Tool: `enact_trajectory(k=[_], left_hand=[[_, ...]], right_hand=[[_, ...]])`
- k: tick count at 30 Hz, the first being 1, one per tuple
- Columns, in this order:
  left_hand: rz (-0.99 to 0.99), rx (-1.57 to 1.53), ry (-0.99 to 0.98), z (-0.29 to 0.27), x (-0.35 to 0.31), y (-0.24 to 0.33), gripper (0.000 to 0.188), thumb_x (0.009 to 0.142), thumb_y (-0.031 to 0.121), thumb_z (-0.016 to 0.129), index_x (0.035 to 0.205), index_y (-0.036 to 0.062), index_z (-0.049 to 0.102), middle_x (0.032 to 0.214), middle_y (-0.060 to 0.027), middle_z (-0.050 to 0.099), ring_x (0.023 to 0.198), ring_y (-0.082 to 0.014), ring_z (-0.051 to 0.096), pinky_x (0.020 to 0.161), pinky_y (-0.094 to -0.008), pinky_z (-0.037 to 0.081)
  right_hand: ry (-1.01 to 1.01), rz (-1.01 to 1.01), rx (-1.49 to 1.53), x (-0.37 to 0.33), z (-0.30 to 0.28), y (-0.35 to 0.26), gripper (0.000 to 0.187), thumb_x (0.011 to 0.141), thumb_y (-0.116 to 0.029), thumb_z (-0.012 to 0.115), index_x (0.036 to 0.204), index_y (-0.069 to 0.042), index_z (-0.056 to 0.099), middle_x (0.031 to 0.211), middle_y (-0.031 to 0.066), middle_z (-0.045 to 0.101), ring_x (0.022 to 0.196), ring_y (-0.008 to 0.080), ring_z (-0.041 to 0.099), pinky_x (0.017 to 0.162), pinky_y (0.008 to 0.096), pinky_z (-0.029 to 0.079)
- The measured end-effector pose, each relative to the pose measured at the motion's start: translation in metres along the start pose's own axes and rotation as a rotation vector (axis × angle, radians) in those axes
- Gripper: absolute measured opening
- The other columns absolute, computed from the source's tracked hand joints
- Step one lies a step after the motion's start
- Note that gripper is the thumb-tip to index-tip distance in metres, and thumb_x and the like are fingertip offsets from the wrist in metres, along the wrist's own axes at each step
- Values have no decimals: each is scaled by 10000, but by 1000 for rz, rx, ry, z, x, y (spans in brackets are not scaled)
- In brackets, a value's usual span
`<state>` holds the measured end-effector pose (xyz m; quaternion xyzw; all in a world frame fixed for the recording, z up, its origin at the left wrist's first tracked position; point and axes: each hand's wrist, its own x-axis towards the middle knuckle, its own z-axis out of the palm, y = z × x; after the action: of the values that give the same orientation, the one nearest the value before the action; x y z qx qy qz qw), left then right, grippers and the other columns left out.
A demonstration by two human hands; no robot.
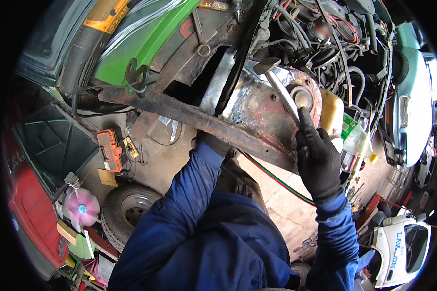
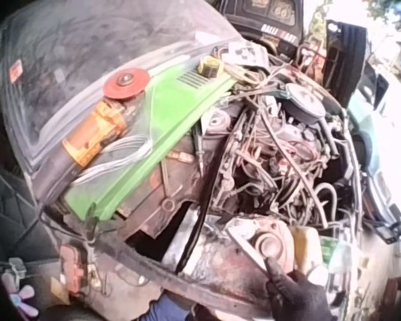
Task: The person uses a welding torch to heat and join metal pieces on a vehicle frame. They repeatedly apply heat, feed welding wire, and inspect the joint area while working in a cluttered garage.
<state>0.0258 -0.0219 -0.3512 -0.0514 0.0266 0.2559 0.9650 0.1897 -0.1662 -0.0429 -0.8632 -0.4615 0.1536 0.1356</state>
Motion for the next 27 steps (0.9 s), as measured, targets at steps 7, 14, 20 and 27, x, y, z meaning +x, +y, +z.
enact_trajectory(k=[7, 14, 20, 27], left_hand=[[-7, 8, 1, 2, 3, 1, 575, 1204, 366, 350, 1705, 83, 354, 1692, -141, 463, 1524, -290, 483, 1275, -457, 423], [-9, 17, -2, 2, 4, 5, 560, 1208, 339, 356, 1701, 75, 356, 1685, -148, 468, 1520, -291, 487, 1274, -449, 427], [-3, -8, -59, 7, 9, 7, 547, 1212, 317, 362, 1699, 68, 357, 1680, -154, 473, 1516, -292, 490, 1273, -442, 430], [-45, 26, -38, 16, 15, 5, 531, 1205, 340, 373, 1662, 70, 412, 1636, -146, 521, 1467, -307, 537, 1259, -468, 441]], right_hand=[[-31, 52, 25, 1, 6, 1, 589, 1032, -36, 690, 1604, -138, 592, 1061, 204, 746, 830, 354, 746, 762, 420, 589], [161, 10, 147, -18, 5, 4, 652, 995, -32, 676, 1621, -191, 587, 982, 176, 693, 790, 314, 731, 706, 425, 582], [91, -5, 149, -13, 6, -8, 694, 957, 25, 661, 1618, -169, 581, 961, 165, 690, 825, 319, 730, 739, 430, 587], [120, 31, 115, 9, 6, -13, 666, 986, -117, 725, 1621, -254, 578, 926, 167, 679, 771, 344, 722, 670, 486, 571]])
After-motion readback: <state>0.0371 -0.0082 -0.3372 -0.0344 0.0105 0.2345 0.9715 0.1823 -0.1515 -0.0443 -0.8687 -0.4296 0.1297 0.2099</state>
